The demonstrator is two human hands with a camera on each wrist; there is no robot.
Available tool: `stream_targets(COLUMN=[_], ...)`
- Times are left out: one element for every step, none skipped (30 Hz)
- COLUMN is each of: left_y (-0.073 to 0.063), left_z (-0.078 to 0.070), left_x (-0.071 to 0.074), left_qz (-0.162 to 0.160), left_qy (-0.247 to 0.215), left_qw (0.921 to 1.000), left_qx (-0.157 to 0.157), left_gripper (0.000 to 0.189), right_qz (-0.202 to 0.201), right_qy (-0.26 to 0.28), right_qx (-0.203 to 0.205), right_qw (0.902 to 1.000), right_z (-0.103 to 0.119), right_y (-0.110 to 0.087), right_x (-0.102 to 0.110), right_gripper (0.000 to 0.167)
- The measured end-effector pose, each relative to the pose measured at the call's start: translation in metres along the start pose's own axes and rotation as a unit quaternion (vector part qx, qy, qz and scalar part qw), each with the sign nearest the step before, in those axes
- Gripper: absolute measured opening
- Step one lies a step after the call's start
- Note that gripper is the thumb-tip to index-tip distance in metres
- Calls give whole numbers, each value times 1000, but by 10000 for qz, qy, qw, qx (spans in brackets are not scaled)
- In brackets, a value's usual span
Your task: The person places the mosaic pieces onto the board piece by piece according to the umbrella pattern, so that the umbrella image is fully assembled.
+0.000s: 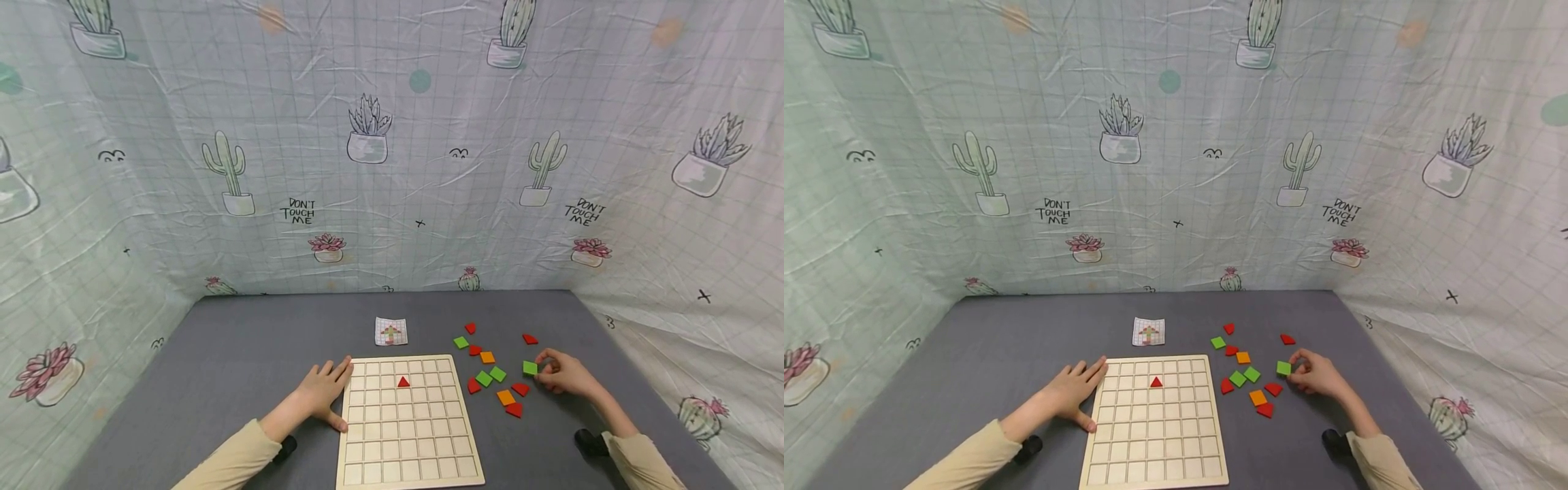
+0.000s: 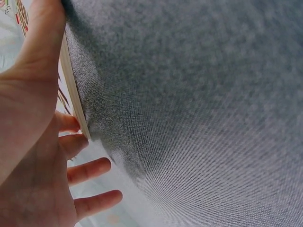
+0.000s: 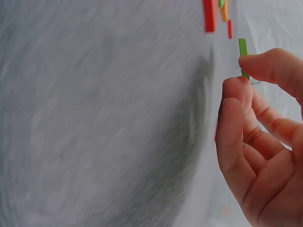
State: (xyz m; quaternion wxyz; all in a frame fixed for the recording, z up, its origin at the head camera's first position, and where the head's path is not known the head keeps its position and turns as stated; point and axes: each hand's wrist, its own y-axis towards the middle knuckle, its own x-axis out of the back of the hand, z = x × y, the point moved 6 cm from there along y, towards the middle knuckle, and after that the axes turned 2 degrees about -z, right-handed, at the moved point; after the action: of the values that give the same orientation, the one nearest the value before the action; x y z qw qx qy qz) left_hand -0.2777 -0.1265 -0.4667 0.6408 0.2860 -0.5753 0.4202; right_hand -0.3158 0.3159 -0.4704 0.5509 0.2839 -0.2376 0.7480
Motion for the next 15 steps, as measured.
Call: stream_targets(left_y=[0,0,0,0,-1,-1,-1,-1,-1,-1,-1,-1,-1,-1,-1], left_z=[0,0,0,0,-1,-1,-1,-1,-1,-1,-1,-1,-1,-1,-1], left_x=[0,0,-1,0,0,0,1,1,1,1,2,2,2,2,2], left_qz=[-3,1,3,7,5,7,-13,-7,0,18,29,47,57,91,102], left_qy=[9,20,19,10,-2,-18,-33,-43,-61,-57,-51,-50,-52,-60,-73], left_qw=[10000,10000,10000,10000,10000,10000,10000,10000,10000,10000,10000,10000,10000,9999,9999], left_qx=[2,1,-1,-13,-25,-35,-54,-61,-64,-66,-59,-52,-47,-30,-18], left_gripper=[115,115,115,115,115,115,114,114,114,114,115,115,115,115,115], right_qz=[16,32,55,87,125,170,205,239,276,299,320,328,323,325,336], right_qy=[34,60,67,66,56,49,23,-16,-34,-57,-63,-61,-69,-65,-25], right_qx=[22,47,104,156,209,267,302,344,389,431,503,563,662,792,898], right_qw=[10000,10000,9999,9998,9997,9995,9993,9991,9989,9986,9982,9979,9973,9963,9954], right_z=[3,6,10,13,17,20,23,26,29,31,35,37,41,45,48], right_y=[0,1,1,1,1,1,1,2,2,2,2,3,3,2,2], right_x=[-1,-2,-3,-4,-5,-6,-8,-9,-11,-12,-13,-15,-16,-17,-18], right_gripper=[31,31,31,31,31,31,31,30,30,29,28,27,26,25,24])
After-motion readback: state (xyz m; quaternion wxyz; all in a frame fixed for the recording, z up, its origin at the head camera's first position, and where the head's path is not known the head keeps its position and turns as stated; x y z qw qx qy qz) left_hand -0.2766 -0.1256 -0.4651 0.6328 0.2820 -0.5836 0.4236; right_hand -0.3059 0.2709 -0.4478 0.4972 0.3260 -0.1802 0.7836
